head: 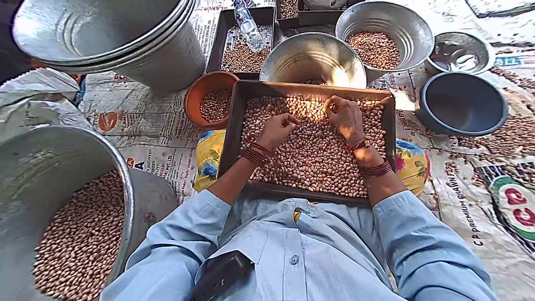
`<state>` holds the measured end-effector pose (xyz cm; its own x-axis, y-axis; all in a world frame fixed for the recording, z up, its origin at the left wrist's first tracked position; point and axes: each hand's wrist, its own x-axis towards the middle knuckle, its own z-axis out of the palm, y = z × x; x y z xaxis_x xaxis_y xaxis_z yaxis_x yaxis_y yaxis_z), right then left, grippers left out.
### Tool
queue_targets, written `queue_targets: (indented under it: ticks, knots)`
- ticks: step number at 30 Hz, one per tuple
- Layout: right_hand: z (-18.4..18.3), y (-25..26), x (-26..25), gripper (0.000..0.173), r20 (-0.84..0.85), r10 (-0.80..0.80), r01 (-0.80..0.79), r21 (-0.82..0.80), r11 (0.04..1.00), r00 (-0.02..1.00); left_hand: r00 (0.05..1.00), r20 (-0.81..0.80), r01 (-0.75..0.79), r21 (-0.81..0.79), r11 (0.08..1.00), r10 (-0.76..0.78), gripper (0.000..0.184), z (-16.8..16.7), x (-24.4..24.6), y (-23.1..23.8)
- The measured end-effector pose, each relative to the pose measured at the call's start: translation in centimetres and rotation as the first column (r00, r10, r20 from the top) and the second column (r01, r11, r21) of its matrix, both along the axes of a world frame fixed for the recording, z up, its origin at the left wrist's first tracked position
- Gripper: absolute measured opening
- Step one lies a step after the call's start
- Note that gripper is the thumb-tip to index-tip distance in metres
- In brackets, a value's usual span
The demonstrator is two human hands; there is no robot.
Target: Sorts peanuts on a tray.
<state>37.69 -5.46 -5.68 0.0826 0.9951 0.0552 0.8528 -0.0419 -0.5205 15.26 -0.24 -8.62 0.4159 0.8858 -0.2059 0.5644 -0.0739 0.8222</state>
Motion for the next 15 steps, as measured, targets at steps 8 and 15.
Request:
queue_targets:
  ticks: [8,15]
  knots:
    - [-1.1,1.1,2.8,0.014,-0.489,-0.097,0.074,-0.067,0.995,0.867,0.898,-0.324,0.368,0.182,0.912,-0.298,0.019,0.4,5.8,-4.3]
    - [-2.4,-4.4,0.6,0.01,0.075,0.147,-0.145,-0.038,0.989,0.986,0.954,-0.145,0.287,0.174,0.942,-0.264,0.019,-0.2,4.6,-3.0]
